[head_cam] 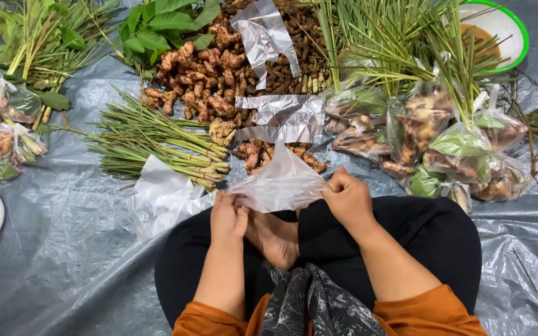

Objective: The person sorts and bags various herbs and roots including lemongrass and ginger on a plastic tarp, bundling lemongrass with string and placing ginger pieces into plastic bags by hand.

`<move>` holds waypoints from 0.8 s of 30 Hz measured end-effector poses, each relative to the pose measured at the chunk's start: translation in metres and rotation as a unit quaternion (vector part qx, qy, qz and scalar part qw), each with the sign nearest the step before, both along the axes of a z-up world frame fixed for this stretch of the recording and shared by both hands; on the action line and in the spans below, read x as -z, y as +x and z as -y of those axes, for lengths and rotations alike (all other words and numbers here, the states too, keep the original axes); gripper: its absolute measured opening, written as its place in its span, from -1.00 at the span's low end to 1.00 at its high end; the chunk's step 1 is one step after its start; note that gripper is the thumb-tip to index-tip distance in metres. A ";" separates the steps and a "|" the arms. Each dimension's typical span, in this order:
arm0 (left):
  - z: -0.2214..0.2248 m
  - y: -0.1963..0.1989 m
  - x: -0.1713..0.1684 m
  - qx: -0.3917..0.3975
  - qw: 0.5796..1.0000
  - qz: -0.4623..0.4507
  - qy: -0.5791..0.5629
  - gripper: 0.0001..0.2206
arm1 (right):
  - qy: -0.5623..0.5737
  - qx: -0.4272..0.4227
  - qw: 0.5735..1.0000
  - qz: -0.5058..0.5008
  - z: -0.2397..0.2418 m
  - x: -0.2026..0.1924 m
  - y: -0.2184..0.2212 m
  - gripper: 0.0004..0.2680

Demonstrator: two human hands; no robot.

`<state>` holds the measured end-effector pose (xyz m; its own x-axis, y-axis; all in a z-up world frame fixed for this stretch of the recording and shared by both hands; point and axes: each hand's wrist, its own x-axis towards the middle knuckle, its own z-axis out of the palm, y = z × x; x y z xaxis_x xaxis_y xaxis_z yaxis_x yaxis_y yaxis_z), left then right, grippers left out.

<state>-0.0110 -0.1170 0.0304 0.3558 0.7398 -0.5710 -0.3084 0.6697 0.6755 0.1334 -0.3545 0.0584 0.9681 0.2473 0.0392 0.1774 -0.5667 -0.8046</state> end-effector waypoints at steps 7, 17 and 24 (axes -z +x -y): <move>0.035 0.001 -0.038 0.010 0.927 -0.185 0.325 -0.82 | -0.131 -0.174 0.976 0.015 -0.017 -0.053 -0.031 -0.49; 0.086 0.004 -0.155 0.081 0.444 -0.138 0.882 -0.92 | 0.015 -0.135 0.874 0.467 -0.023 -0.053 -0.022 -0.73; 0.002 0.000 -0.006 0.147 0.876 -0.318 0.330 -0.80 | -0.085 -0.062 0.901 0.422 -0.015 -0.015 -0.026 -0.80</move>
